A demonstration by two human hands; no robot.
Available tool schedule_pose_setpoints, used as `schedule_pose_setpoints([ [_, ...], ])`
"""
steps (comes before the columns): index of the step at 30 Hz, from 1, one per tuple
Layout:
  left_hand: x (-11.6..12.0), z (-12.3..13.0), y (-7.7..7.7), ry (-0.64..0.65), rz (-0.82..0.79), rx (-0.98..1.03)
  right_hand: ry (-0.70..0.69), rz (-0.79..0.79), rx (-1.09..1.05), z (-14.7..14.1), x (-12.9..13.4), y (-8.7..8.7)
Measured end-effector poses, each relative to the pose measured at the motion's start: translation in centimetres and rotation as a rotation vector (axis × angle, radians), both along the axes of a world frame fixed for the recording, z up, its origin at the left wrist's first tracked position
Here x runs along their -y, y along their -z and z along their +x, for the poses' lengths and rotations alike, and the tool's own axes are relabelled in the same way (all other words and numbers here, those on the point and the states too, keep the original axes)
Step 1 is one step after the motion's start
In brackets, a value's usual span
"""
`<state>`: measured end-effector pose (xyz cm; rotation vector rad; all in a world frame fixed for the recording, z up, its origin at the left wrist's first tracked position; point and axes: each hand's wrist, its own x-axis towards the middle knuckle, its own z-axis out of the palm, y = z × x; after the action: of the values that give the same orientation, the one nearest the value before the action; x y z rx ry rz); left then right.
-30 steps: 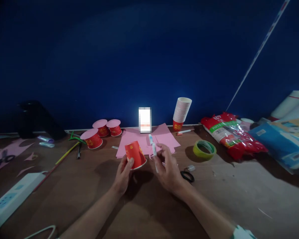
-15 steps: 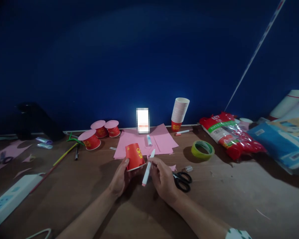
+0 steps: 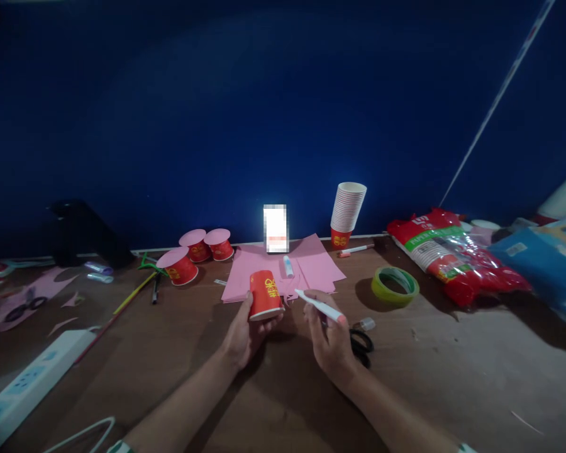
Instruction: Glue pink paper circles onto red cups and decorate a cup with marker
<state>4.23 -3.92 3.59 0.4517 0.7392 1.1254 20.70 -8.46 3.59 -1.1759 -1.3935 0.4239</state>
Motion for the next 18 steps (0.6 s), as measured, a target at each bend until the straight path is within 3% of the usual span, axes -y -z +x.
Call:
schedule_pose_setpoints([
  [11, 0.7, -0.5, 0.2, 0.058, 0.032, 0.075, 0.003, -0.008, -0.015, -0.5, 0.6, -0.1],
  [18, 0.3, -0.5, 1.1, 0.016, -0.009, 0.053, -0.03, 0.129, 0.121, -0.6, 1.0, -0.6],
])
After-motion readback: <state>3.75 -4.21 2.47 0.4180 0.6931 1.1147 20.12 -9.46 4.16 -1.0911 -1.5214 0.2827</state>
